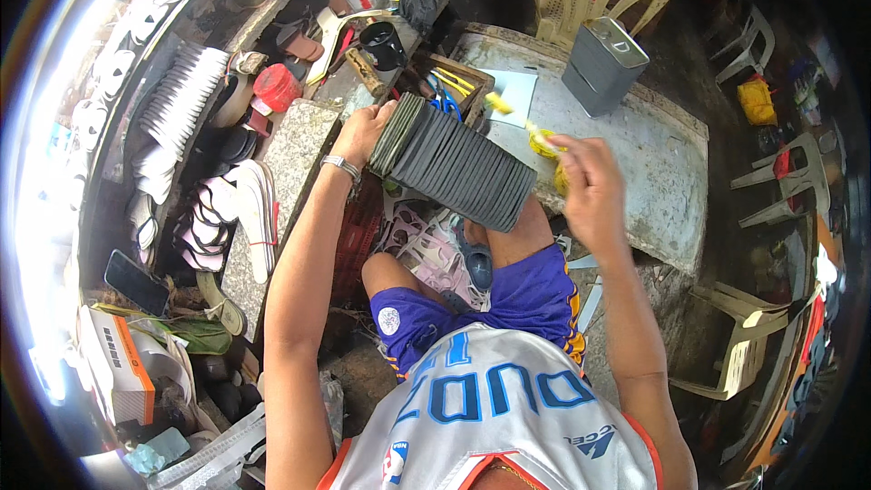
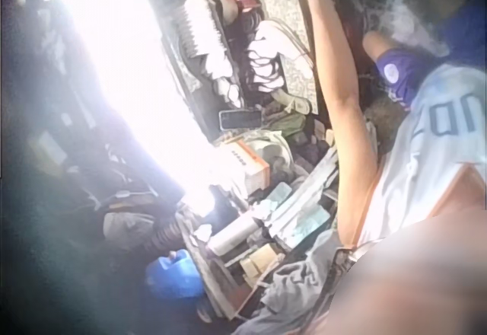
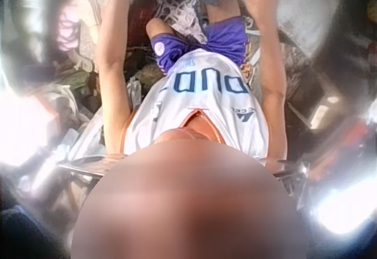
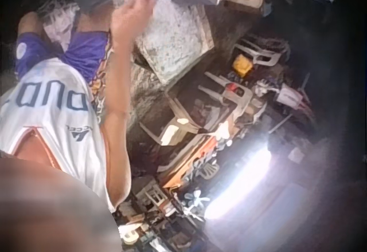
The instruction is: The person scoops yellow glue from a small container using a toothbrush and applies it to the grooves of a black ribbed object. They repeatedly dip the brush into the glue and spread it across the object's surface.
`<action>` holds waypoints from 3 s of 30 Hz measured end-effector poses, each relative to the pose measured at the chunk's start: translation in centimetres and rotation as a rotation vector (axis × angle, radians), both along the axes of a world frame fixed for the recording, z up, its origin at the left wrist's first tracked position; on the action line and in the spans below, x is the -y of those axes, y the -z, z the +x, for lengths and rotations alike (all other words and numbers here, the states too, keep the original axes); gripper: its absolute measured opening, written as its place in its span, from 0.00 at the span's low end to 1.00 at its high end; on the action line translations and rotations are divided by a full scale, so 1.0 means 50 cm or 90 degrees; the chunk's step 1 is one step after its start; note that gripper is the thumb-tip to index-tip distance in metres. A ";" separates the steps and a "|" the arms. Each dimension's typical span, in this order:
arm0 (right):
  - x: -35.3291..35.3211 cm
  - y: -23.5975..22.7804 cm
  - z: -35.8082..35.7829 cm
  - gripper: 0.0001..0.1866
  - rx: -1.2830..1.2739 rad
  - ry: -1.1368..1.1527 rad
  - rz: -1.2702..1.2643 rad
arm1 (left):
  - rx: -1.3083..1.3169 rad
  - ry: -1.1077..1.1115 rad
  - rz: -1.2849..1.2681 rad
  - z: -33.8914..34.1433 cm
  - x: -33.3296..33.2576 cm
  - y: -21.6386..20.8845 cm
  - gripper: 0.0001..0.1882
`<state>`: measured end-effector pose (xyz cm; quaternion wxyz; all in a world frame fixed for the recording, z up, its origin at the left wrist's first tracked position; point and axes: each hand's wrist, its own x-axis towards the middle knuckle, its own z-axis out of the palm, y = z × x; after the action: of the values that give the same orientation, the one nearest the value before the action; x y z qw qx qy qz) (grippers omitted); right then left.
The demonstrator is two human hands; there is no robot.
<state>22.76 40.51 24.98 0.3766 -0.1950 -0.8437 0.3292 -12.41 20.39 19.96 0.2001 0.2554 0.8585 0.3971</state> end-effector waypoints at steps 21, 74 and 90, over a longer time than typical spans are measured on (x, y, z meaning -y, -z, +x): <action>0.111 0.043 -0.183 0.13 0.045 -0.073 0.094 | 0.106 -0.062 0.059 -0.030 0.070 0.090 0.35; 0.103 0.002 -0.136 0.19 0.058 -0.093 0.171 | 0.249 -0.115 0.164 0.006 0.087 0.095 0.31; -0.123 0.000 0.082 0.11 0.269 0.174 0.192 | 0.289 -0.097 0.235 0.001 0.111 0.088 0.17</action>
<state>26.84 46.65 24.99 0.2579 -0.3126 -0.9089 0.0985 -12.39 14.85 15.54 0.3068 0.1274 0.7216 0.6074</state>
